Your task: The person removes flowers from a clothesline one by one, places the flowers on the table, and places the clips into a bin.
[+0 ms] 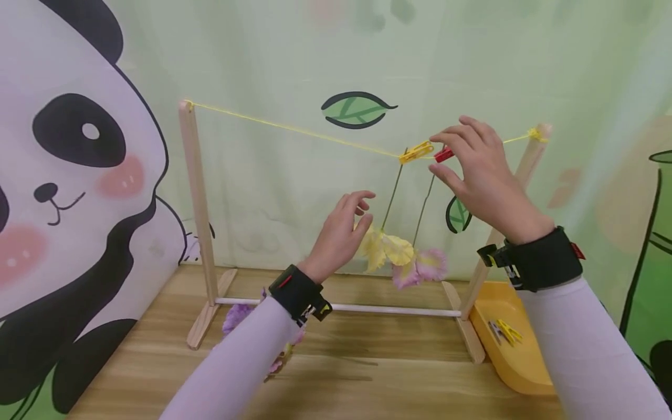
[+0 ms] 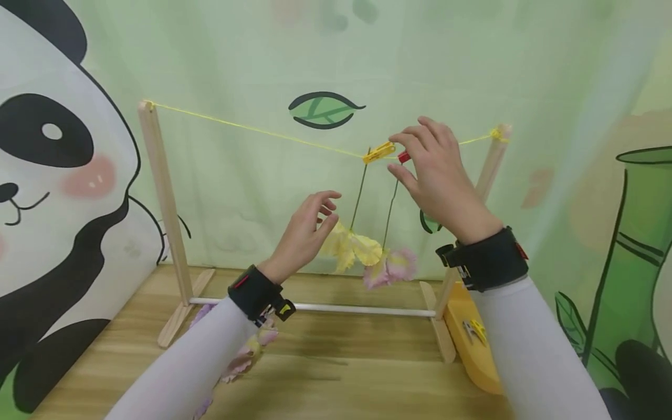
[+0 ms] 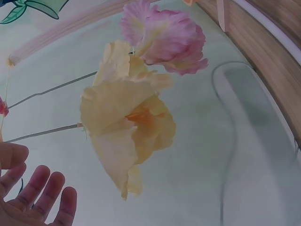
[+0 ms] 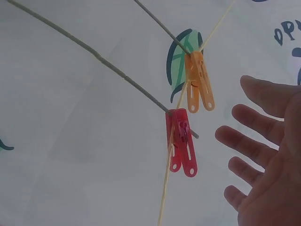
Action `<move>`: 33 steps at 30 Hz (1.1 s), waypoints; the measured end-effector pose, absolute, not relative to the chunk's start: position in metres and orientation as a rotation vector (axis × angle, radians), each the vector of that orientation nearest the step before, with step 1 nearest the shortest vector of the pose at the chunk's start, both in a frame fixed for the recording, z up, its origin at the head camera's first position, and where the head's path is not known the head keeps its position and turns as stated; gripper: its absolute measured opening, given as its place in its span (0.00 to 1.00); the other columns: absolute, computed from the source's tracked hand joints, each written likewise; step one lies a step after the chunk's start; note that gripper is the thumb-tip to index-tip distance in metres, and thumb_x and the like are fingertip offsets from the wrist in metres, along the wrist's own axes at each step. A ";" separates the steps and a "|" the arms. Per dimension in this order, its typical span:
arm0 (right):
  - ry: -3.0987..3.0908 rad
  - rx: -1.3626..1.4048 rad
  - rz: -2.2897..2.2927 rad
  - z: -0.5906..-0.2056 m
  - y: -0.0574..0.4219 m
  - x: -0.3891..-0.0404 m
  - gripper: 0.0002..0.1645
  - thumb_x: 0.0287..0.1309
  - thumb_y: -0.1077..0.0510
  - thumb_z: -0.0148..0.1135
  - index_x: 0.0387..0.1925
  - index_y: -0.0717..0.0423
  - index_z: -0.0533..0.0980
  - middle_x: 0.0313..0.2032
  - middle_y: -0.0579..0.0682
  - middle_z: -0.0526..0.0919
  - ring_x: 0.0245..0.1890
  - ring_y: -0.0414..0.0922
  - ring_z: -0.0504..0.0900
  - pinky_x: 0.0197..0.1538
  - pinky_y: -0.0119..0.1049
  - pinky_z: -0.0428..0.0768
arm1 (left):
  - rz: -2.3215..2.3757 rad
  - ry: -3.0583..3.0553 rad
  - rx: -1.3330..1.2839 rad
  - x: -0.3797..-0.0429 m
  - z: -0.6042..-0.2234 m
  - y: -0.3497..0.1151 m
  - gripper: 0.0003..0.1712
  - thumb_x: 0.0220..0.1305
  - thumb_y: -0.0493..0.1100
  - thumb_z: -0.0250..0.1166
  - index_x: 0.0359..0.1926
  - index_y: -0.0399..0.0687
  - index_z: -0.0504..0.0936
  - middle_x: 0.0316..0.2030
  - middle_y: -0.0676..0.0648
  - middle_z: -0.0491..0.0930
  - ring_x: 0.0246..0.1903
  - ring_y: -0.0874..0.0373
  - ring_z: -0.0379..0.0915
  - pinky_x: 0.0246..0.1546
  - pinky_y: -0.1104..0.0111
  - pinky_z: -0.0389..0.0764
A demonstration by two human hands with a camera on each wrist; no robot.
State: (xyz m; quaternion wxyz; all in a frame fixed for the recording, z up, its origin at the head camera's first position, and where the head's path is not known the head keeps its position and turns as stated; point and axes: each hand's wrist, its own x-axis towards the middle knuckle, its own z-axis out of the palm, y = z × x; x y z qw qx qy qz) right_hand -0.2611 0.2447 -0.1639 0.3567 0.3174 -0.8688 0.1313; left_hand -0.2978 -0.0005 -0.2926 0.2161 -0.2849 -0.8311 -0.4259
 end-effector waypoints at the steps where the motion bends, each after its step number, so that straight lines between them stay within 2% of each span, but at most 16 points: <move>1: -2.255 0.824 0.329 -0.162 0.244 -0.263 0.25 0.68 0.62 0.68 0.63 0.66 0.75 0.61 0.65 0.75 0.75 0.64 0.57 0.79 0.55 0.46 | -1.174 -2.300 -0.797 -0.299 -0.291 0.000 0.22 0.80 0.38 0.56 0.71 0.46 0.70 0.53 0.40 0.76 0.55 0.51 0.75 0.52 0.58 0.79; 11: -2.362 0.809 0.326 -0.149 0.243 -0.277 0.25 0.72 0.60 0.65 0.65 0.65 0.73 0.63 0.67 0.75 0.77 0.63 0.54 0.79 0.57 0.45 | -1.212 -2.303 -0.839 -0.309 -0.279 0.007 0.23 0.80 0.39 0.57 0.71 0.46 0.70 0.55 0.40 0.78 0.55 0.52 0.76 0.57 0.58 0.78; 16: -2.437 0.803 0.303 -0.142 0.238 -0.283 0.25 0.74 0.58 0.63 0.66 0.65 0.72 0.48 0.67 0.79 0.78 0.63 0.53 0.79 0.59 0.43 | -1.258 -2.284 -0.859 -0.311 -0.272 0.016 0.24 0.80 0.39 0.57 0.72 0.45 0.69 0.57 0.38 0.80 0.55 0.51 0.78 0.59 0.57 0.79; 18: -2.466 0.794 0.280 -0.141 0.236 -0.285 0.25 0.74 0.57 0.62 0.66 0.65 0.73 0.46 0.67 0.79 0.78 0.64 0.54 0.79 0.59 0.44 | -1.259 -2.280 -0.866 -0.312 -0.269 0.019 0.24 0.80 0.39 0.57 0.73 0.46 0.69 0.57 0.38 0.80 0.56 0.51 0.78 0.59 0.59 0.79; 24: -2.507 0.779 0.242 -0.140 0.232 -0.289 0.24 0.74 0.56 0.62 0.64 0.65 0.75 0.63 0.67 0.76 0.76 0.65 0.56 0.78 0.60 0.46 | -1.254 -2.271 -0.860 -0.311 -0.258 0.023 0.26 0.80 0.39 0.58 0.74 0.49 0.68 0.56 0.41 0.82 0.55 0.51 0.79 0.59 0.61 0.79; 30: -2.470 0.803 0.219 -0.140 0.229 -0.292 0.21 0.75 0.58 0.61 0.62 0.66 0.76 0.56 0.66 0.79 0.68 0.65 0.65 0.75 0.62 0.53 | -1.286 -2.308 -0.866 -0.313 -0.253 0.028 0.27 0.80 0.40 0.58 0.75 0.50 0.66 0.55 0.41 0.83 0.53 0.51 0.82 0.56 0.62 0.81; 33: -2.468 0.808 0.203 -0.140 0.228 -0.294 0.18 0.76 0.60 0.59 0.60 0.66 0.78 0.54 0.65 0.80 0.66 0.65 0.67 0.74 0.62 0.54 | -1.301 -2.324 -0.881 -0.314 -0.255 0.032 0.28 0.80 0.39 0.58 0.75 0.50 0.64 0.54 0.40 0.84 0.52 0.49 0.83 0.54 0.60 0.83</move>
